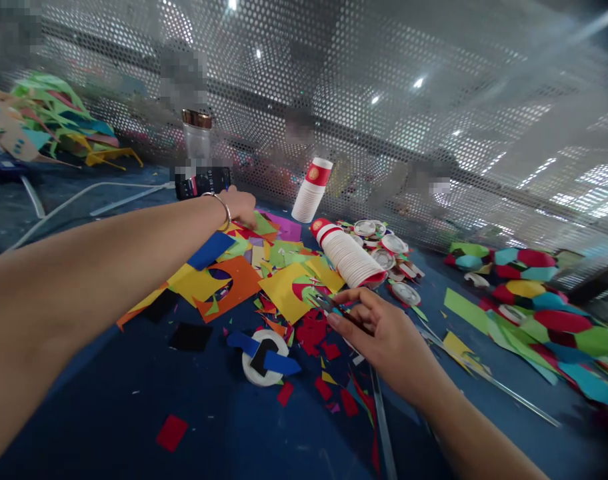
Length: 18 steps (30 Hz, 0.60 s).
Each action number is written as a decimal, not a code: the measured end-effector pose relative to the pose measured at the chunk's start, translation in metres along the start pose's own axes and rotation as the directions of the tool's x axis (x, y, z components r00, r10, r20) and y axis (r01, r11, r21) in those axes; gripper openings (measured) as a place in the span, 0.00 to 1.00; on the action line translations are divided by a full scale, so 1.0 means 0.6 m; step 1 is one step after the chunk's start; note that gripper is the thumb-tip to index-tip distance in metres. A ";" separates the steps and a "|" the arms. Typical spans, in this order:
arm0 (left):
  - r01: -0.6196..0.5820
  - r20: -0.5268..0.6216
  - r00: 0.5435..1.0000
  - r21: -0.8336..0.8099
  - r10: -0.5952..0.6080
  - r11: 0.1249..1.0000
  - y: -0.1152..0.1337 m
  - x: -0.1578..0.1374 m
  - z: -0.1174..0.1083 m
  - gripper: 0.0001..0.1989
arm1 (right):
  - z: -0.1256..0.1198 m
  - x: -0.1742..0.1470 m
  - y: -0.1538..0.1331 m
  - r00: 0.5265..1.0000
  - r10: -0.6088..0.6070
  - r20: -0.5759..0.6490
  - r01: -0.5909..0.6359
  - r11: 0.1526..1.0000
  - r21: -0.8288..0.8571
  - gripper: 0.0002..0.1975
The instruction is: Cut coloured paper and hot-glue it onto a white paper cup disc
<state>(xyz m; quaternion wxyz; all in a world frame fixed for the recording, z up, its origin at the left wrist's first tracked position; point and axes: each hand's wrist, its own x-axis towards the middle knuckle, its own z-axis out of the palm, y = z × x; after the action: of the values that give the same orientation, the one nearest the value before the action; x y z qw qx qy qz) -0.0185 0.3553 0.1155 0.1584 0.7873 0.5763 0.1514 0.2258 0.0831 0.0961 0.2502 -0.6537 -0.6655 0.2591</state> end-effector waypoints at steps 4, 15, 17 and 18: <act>0.055 0.060 0.997 0.031 -0.057 0.998 -0.005 0.028 -0.007 0.28 | 0.000 -0.001 -0.001 1.000 -0.009 -0.017 0.009 1.000 -0.006 0.16; -0.044 -0.132 0.991 -0.166 0.022 0.985 -0.015 0.007 -0.018 0.17 | 0.003 -0.002 -0.010 1.000 -0.021 0.006 0.021 0.999 -0.047 0.14; -0.081 -0.177 0.983 -0.239 0.038 0.968 -0.012 -0.004 -0.023 0.18 | 0.003 -0.002 -0.012 1.000 -0.026 0.005 0.026 0.999 -0.046 0.14; -0.106 -0.201 0.978 -0.282 0.049 0.954 -0.009 -0.010 -0.025 0.18 | 0.003 -0.001 -0.012 1.000 -0.028 0.005 0.028 0.999 -0.044 0.14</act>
<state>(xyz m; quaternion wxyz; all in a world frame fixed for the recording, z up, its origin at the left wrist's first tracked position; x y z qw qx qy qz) -0.0313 0.3524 0.1266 0.2101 0.7591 0.5289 0.3159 0.2191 0.0823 0.0995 0.2379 -0.6492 -0.6807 0.2422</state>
